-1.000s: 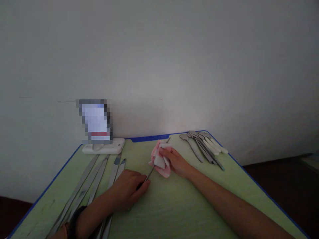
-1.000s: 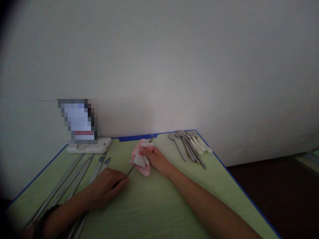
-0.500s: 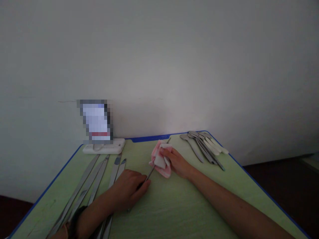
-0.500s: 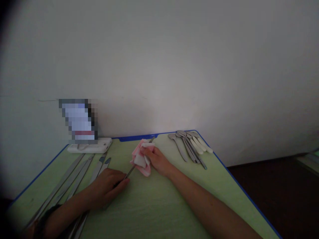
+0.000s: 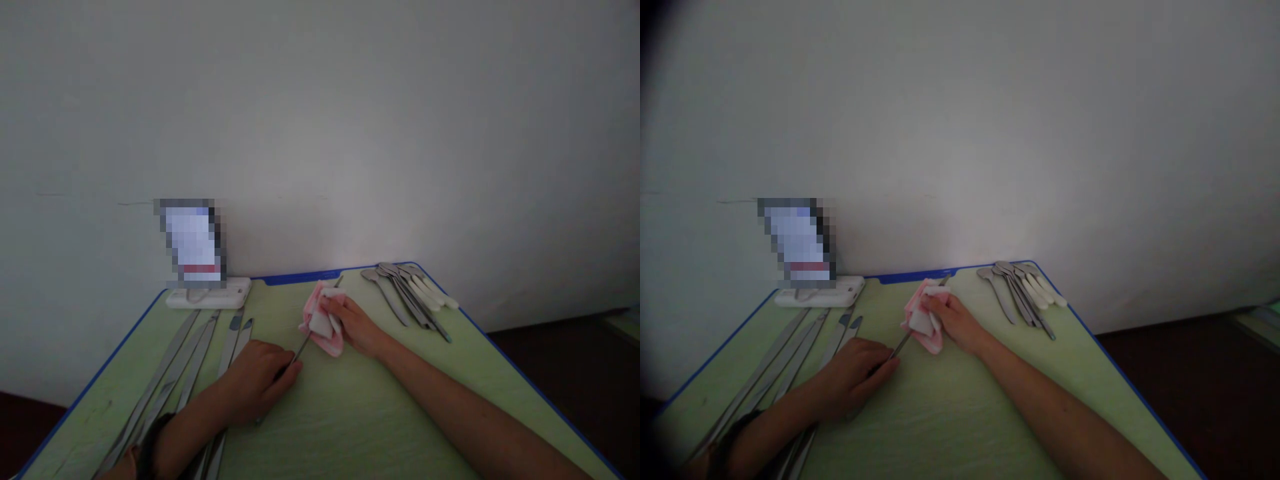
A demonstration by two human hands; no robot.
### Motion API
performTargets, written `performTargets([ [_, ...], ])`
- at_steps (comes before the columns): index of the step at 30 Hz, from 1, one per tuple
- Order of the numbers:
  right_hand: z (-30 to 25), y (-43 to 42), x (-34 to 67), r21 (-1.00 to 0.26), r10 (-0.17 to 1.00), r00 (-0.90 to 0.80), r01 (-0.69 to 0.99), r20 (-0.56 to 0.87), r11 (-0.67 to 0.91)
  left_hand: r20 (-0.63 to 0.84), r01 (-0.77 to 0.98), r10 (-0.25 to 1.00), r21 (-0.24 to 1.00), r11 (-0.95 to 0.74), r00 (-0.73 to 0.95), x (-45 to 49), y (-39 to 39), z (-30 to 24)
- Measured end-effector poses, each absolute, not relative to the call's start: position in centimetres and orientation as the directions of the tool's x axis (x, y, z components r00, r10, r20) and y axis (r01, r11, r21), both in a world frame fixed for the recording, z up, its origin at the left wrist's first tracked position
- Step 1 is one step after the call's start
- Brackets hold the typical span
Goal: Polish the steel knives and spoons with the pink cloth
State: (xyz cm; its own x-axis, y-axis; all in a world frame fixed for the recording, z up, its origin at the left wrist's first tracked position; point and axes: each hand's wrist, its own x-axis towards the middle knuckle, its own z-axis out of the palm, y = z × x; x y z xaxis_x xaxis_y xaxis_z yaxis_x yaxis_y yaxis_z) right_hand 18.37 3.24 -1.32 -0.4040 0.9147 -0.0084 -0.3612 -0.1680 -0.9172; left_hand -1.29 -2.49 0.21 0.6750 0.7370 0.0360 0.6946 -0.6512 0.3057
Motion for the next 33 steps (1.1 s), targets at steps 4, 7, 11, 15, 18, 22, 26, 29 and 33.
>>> performTargets([
  [4, -1.28, 3.28, 18.35, -0.912, 0.902, -0.432, -0.37, 0.0, -0.177, 0.042, 0.686, 0.73, 0.308, -0.659, 0.682, -1.32, -2.48, 0.1],
  [7, -1.44, 3.3, 18.4, -0.914, 0.903, -0.43, -0.363, -0.01, -0.183, 0.049, 0.685, 0.732, 0.315, -0.657, 0.68, -1.34, -2.51, 0.08],
  [11, -1.6, 3.32, 18.47, -0.925, 0.903, -0.428, -0.333, -0.025, -0.184, 0.04, 0.691, 0.737, 0.32, -0.649, 0.674, -1.36, -2.56, 0.1],
  [15, -1.51, 3.26, 18.46, -0.921, 0.908, -0.419, -0.34, -0.031, -0.188, 0.031, 0.696, 0.74, 0.313, -0.646, 0.672, -1.36, -2.52, 0.09],
  [18, -1.51, 3.25, 18.46, -0.929, 0.912, -0.41, -0.325, -0.032, -0.179, 0.034, 0.695, 0.739, 0.311, -0.648, 0.673, -1.38, -2.51, 0.12],
  [22, -1.55, 3.33, 18.47, -0.929, 0.904, -0.426, -0.319, -0.034, -0.186, 0.027, 0.698, 0.741, 0.315, -0.644, 0.671, -1.38, -2.54, 0.22],
  [26, -1.37, 3.3, 18.41, -0.918, 0.907, -0.419, -0.342, -0.042, -0.2, 0.026, 0.696, 0.737, 0.309, -0.648, 0.675, -1.31, -2.51, 0.25],
  [29, -1.28, 3.21, 18.36, -0.913, 0.908, -0.418, -0.357, -0.035, -0.2, 0.025, 0.699, 0.737, 0.3, -0.65, 0.675, -1.27, -2.5, 0.31],
  [33, -1.41, 3.2, 18.4, -0.91, 0.916, -0.399, -0.361, -0.045, -0.202, 0.028, 0.7, 0.74, 0.3, -0.648, 0.672, -1.31, -2.57, 0.48],
])
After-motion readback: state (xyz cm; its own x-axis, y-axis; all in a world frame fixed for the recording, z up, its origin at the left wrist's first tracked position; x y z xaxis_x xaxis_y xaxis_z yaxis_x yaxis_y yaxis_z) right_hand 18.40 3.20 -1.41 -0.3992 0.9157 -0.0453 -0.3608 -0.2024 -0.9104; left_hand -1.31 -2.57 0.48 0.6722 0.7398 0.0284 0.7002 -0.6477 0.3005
